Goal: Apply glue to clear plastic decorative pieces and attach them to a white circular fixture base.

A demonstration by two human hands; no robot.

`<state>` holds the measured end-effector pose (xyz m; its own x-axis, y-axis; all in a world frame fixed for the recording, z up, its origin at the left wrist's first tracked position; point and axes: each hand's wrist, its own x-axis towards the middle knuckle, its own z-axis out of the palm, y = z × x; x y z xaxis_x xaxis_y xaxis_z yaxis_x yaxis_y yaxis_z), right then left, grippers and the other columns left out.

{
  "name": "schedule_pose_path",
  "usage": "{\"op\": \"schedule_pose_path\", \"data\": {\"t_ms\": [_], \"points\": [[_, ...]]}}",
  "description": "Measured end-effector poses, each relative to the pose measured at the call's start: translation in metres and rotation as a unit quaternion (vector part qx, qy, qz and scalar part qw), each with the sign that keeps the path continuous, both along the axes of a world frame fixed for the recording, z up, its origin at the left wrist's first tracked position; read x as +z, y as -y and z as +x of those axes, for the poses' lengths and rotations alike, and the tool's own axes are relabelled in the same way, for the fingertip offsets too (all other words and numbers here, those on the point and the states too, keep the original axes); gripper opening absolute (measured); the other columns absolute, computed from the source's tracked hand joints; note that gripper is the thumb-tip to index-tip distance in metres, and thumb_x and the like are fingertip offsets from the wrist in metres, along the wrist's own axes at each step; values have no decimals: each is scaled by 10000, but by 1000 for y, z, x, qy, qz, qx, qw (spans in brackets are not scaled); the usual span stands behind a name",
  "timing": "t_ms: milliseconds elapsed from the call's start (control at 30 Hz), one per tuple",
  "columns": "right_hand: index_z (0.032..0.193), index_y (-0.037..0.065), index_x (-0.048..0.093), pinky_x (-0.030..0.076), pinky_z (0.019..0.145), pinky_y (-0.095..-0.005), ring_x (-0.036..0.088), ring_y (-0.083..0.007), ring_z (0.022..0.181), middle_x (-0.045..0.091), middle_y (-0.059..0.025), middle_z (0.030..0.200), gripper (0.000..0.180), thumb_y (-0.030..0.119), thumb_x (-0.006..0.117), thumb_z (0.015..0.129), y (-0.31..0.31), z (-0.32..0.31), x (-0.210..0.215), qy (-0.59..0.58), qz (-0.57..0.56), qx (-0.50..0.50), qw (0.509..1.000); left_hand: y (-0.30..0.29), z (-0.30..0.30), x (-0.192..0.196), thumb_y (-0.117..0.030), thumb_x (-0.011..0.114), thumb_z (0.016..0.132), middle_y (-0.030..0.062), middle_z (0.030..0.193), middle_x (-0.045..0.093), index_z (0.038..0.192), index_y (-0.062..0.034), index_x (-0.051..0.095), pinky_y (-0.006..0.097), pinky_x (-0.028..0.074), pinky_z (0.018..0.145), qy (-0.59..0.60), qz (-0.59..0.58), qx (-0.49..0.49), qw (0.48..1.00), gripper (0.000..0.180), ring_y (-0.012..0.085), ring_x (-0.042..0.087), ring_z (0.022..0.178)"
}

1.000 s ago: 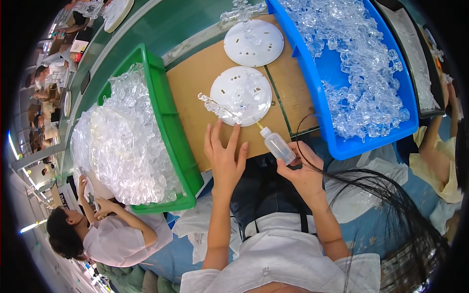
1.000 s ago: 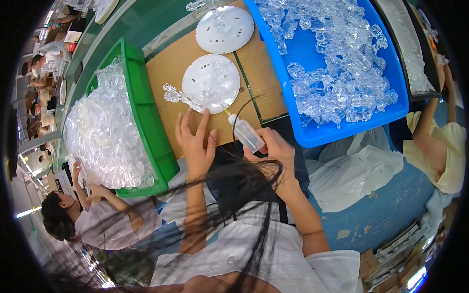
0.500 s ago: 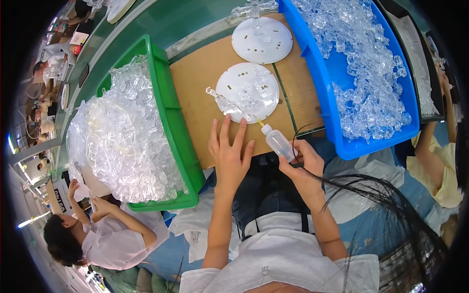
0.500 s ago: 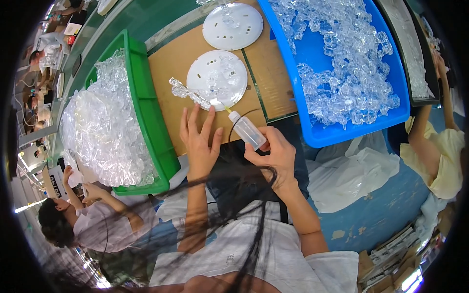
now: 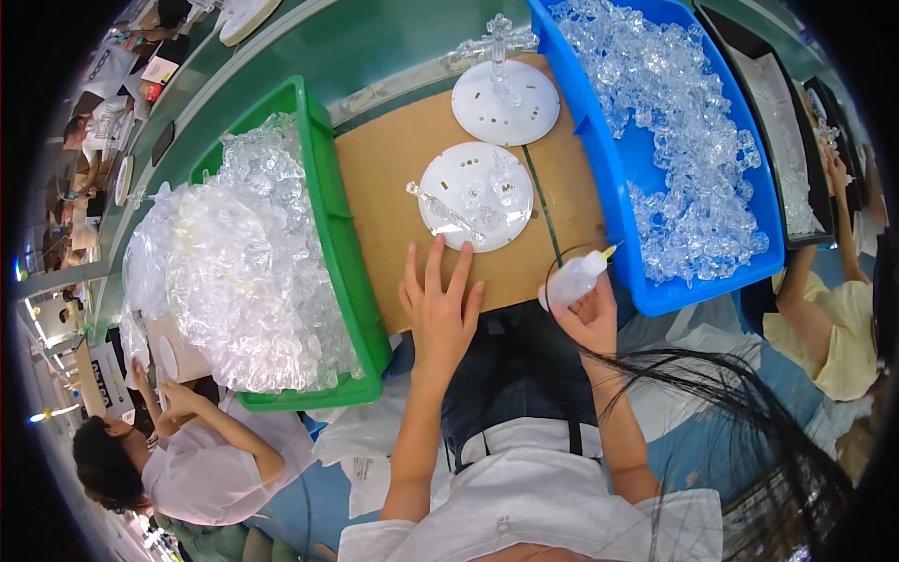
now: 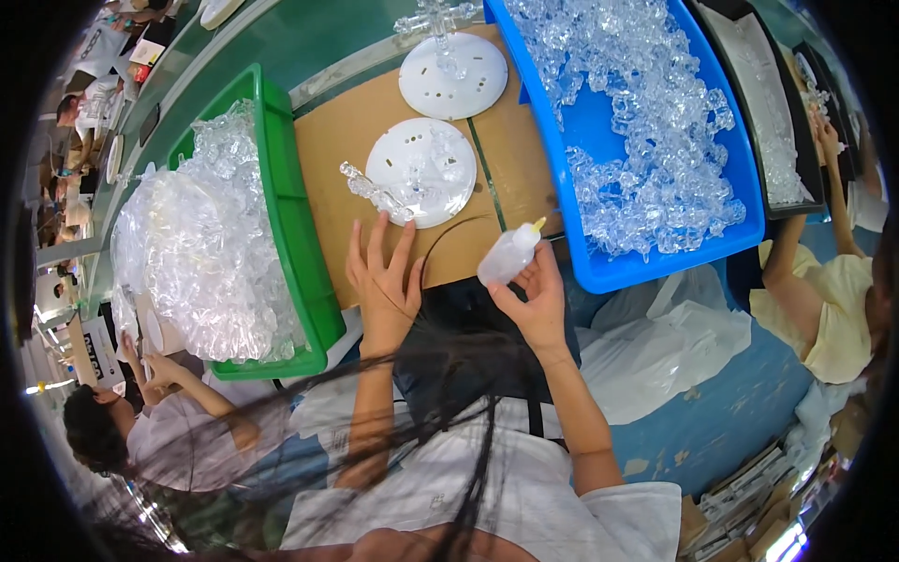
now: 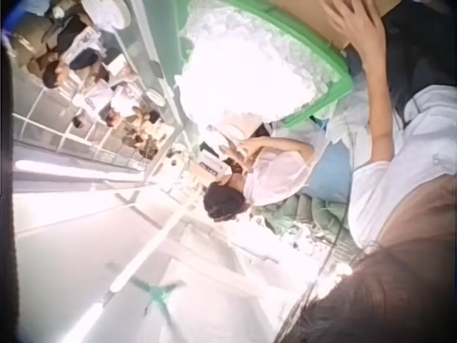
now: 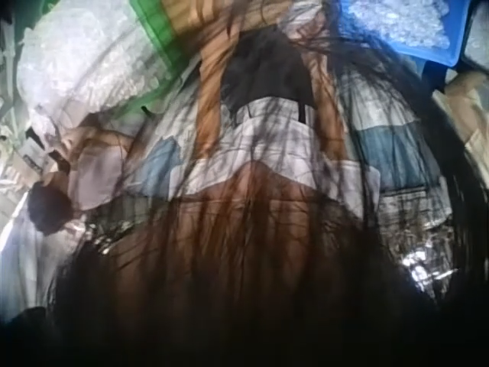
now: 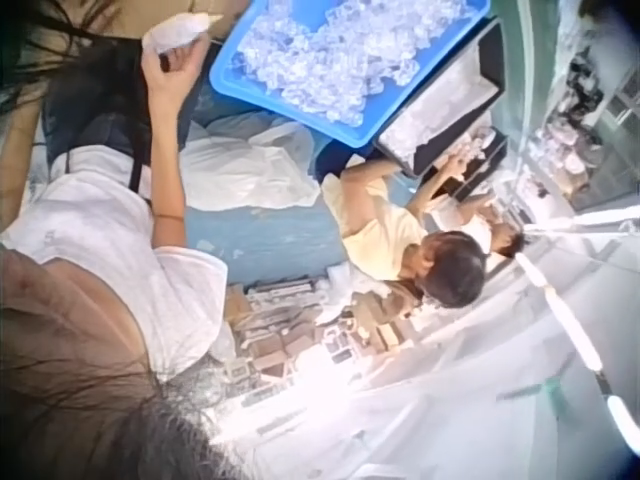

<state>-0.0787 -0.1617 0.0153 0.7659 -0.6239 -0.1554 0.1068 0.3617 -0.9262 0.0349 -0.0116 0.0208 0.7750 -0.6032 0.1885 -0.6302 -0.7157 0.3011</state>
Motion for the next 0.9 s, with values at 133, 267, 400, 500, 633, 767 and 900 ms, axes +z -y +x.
{"op": "schedule_pose_path", "data": {"t_ms": [133,267,400,500,633,767,900], "points": [[1214,-3,414,463,886,-310,573,-197,1080,606,-138,1120,459,3,650,821,10,37,14,-92,-228,-10,969,-5,-2,4,-286,585,881,130,1403,397,1304,-191,535,529,280,1006,25,18,8,999,436,421,299,1303],[1192,-16,422,450,883,-372,581,-345,1049,593,-220,1115,469,119,687,830,23,71,5,-178,-396,-64,899,-15,-5,1,-282,569,892,153,1398,391,1315,-210,522,541,291,1008,21,14,24,999,432,436,304,1295],[1207,-24,417,406,927,-426,534,-388,1085,547,-246,1169,482,177,667,847,21,76,-5,-191,-490,-90,846,-22,-7,2,-275,550,908,189,1395,373,1316,-221,521,557,274,1023,4,12,43,999,412,451,285,1298],[1226,-25,409,394,946,-425,512,-393,1116,520,-250,1209,484,179,651,859,21,74,-3,-195,-501,-94,838,-23,-6,0,-273,548,910,197,1402,360,1319,-223,518,565,265,1026,3,4,44,999,413,452,273,1304],[1316,-11,382,390,954,-425,519,-361,1103,532,-212,1187,509,130,606,881,18,61,5,-157,-535,-86,826,-24,-4,-5,-271,550,909,213,1407,347,1325,-226,513,572,256,1030,-6,-14,44,999,421,452,262,1311],[1285,6,464,422,921,-391,535,-339,1072,548,-184,1169,420,69,570,884,-1,26,30,-175,-565,-45,805,-24,-5,-9,-268,552,907,215,1408,345,1328,-224,510,571,254,1032,-8,-18,46,999,426,452,258,1313],[1199,8,562,456,873,-349,536,-324,1080,572,-150,1168,445,-68,550,761,-5,54,50,-173,-605,91,772,-25,-6,-10,-271,549,907,214,1410,343,1330,-226,507,568,256,1032,-4,-25,43,999,427,449,257,1315]]}}
